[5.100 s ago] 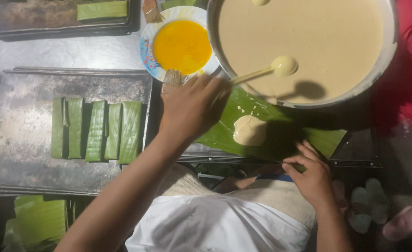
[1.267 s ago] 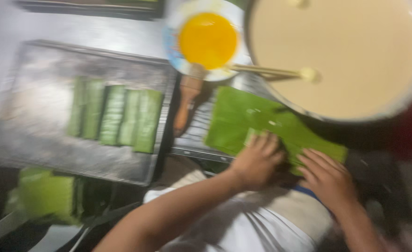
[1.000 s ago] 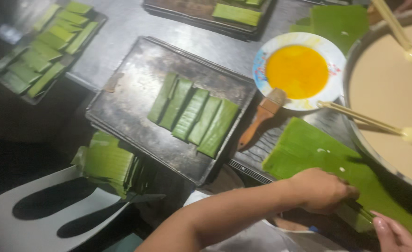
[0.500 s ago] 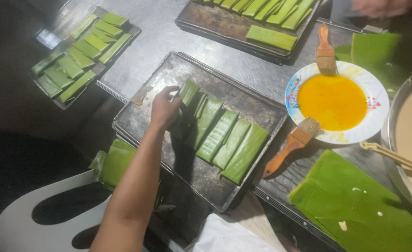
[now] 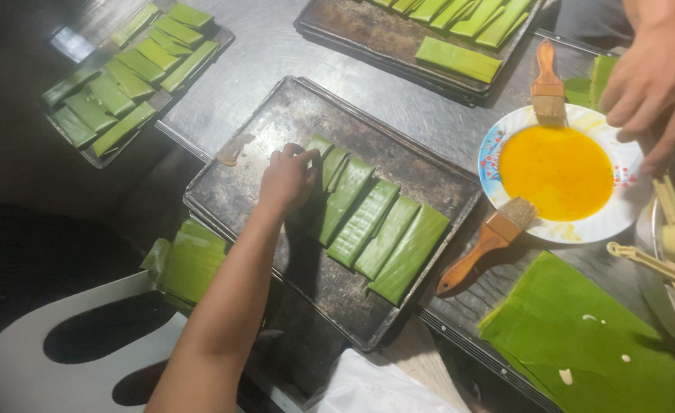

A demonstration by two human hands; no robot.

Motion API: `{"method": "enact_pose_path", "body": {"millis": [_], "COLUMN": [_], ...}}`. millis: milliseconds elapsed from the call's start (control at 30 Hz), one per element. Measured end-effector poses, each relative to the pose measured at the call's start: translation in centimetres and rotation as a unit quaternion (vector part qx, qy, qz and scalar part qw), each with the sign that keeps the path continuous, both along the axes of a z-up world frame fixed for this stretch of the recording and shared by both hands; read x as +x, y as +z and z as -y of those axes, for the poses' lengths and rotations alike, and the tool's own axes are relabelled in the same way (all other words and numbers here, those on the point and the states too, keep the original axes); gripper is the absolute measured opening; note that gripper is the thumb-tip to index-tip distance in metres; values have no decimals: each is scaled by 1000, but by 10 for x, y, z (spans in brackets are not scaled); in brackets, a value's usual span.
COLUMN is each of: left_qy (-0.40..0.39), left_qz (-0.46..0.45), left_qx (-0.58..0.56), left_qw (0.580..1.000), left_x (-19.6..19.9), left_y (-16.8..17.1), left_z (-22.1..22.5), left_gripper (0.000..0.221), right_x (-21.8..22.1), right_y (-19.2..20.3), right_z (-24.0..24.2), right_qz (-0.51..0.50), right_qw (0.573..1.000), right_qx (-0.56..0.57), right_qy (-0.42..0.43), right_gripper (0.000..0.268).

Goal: The person brushes a liquid onto banana leaves using a brush, ladles a beige batter onto the leaves, and folds them into rectangular parcels which are then stacked on metal trays.

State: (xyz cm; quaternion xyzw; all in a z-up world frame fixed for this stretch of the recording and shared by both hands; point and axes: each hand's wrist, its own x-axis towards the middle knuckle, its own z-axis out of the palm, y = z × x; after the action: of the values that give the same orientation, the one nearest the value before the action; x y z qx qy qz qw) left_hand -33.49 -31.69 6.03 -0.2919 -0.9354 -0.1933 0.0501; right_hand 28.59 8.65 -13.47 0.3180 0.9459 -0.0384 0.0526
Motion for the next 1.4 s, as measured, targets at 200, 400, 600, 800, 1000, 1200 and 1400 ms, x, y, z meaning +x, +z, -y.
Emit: {"method": "enact_pose_path", "body": {"millis": [200,400,600,800,1000,1200,1400], "left_qy": [-60,-249,-204,-197,-256,-389,-384], "left_qz": [-16,-16,-6,65,119,181,132], "left_qx": [120,-11,-60,5,-56,-252,-192], "left_qw": [991,968,977,978,958,868,894], "left_x": [92,216,219,211,288,370,358], "left_y": [33,-16,-29,21,13,3,-11], "left_z": [-71,-158,-179,-217,-217,-177,-253], "left_gripper": [37,52,54,38,41,56,17], "right_x": [95,61,37,17,-12,-18,-14], "right_y": [37,77,106,125,139,148,150], "right_z": [40,92,116,122,124,116,109], "right_qz": [-34,-111,-173,-227,-297,-296,-302], "right_qw": [993,984,963,957,937,929,933], "right_qx": [102,-65,-94,-86,-89,-136,-138], "right_qy": [36,-125,-186,-158,-160,-174,-137], "right_gripper": [59,35,28,34,28,19,13]}}
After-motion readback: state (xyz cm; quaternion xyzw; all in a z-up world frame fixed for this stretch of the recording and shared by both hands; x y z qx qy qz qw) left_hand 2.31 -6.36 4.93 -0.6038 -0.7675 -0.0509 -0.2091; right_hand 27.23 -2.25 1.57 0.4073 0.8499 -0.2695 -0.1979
